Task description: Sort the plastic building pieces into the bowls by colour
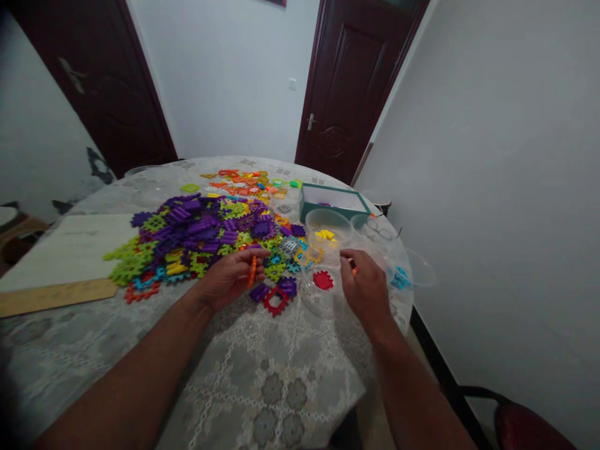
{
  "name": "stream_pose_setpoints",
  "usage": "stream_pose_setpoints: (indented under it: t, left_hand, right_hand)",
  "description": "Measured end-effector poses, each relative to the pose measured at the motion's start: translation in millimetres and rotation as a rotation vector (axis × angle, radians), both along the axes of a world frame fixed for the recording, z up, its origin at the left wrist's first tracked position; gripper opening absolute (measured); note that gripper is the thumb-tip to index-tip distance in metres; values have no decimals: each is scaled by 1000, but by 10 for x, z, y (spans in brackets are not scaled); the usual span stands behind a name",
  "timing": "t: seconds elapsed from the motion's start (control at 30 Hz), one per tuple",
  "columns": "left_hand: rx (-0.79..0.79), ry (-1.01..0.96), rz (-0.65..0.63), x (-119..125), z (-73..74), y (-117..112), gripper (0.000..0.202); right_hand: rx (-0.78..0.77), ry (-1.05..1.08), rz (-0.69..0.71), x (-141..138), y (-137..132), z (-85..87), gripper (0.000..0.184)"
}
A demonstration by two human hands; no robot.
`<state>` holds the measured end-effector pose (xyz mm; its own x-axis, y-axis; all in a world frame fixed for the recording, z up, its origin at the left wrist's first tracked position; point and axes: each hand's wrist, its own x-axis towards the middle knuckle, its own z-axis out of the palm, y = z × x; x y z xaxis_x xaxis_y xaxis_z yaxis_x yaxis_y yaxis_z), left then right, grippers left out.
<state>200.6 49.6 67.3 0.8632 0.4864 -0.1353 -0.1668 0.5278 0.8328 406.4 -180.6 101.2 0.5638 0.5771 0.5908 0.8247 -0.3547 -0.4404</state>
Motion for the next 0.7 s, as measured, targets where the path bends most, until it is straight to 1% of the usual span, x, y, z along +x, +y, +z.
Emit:
stream_pose_setpoints:
  t: [0.1,0.17,0.2,0.27,0.33,0.43,0.53,0.6,0.63,0.7]
  left_hand:
    - [1,-1,11,0,3,-10,43]
    - [0,-18,18,2,13,-17,41]
    - [2,-26,21,3,18,-18,41]
    - [8,-33,19,2,27,-12,40]
    - [14,-27,6,-3,32,1,39]
    - [28,-33,-25,-12,39,20,40]
    - [78,-21,-63,-17,45,20,40]
    - [106,7,-65,-16,40,10,41]
    - [119,18,-52,-13,33,6,42]
    - [158,28,-1,-5,12,5,41]
  right_hand:
    - [-48,37,289,-460,166,1,23]
    - [-103,15,471,-733,296,-24,28]
    - [-136,-3,536,-845,365,-39,32]
    - [-213,-35,603,-1011,498,-70,39]
    - [-285,-66,598,-1100,610,-99,41]
    - [-317,-87,548,-1121,701,-135,34]
    - [-236,-45,537,-1058,669,-137,22]
    - [-151,-14,521,-971,573,-100,17]
    - [-110,-9,487,-907,503,-71,16]
    - [-40,-30,366,-721,332,-3,16]
